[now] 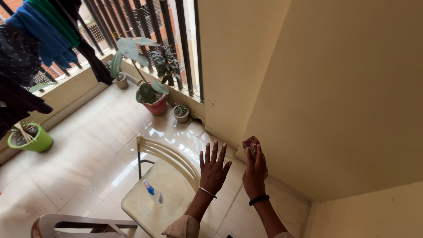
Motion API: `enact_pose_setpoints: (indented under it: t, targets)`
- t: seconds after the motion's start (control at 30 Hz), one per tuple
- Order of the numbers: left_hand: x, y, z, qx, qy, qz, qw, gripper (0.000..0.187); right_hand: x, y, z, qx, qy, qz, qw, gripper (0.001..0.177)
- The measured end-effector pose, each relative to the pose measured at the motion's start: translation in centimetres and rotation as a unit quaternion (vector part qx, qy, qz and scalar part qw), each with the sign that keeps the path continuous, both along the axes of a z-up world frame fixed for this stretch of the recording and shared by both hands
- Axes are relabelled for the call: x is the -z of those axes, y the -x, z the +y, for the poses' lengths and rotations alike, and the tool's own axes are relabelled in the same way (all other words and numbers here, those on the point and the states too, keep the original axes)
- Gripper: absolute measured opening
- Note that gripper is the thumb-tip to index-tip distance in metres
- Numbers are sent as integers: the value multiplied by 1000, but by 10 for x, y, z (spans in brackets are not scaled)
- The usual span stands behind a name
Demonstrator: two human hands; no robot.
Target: The person cleans a glass window pane on a balcony. They wipe the surface with a cloth, spray a cleaning solution from a bottle, and then wipe the glass again. The person places the cloth and spray bottle on a nearby chair between cleaning steps.
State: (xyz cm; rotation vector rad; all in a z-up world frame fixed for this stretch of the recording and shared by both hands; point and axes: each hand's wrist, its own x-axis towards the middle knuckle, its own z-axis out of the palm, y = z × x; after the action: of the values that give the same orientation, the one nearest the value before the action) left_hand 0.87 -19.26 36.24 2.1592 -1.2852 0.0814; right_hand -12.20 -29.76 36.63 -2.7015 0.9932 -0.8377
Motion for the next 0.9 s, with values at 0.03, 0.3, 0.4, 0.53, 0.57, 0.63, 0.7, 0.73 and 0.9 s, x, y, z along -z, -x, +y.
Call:
enact_pose_setpoints:
  t: [0.03,0.3,0.4,0.53,0.57,0.63,0.7,0.73,0.9]
  targets:
    - [-3,4,-2,4,0,1,1000,68,-2,5,-2,3,-4,-5,1000,70]
    - [-21,35,-26,52,15,13,998,68,-10,43,-14,45,-27,-29,998,71]
    - [-26,43,-37,68,7,-2,998,68,-13,57,-17,80,-19,-29,996,72]
    - [-29,52,-50,101,25,-10,995,68,-21,72,-16,120,-28,-39,992,77]
    - [-28,55,-53,109,27,-11,994,68,-23,77,-16,130,-28,-41,990,77]
    - [-28,58,-61,126,31,-13,991,67,-26,83,-17,146,-25,-47,988,79]
    - [-28,62,-69,147,34,-17,988,67,-29,90,-19,159,-22,-54,986,82]
    - [-29,64,-72,156,33,-19,987,67,-30,94,-19,171,-20,-53,984,82]
    - [-34,73,-89,202,40,-31,978,67,-35,109,-19,230,-13,-58,971,83]
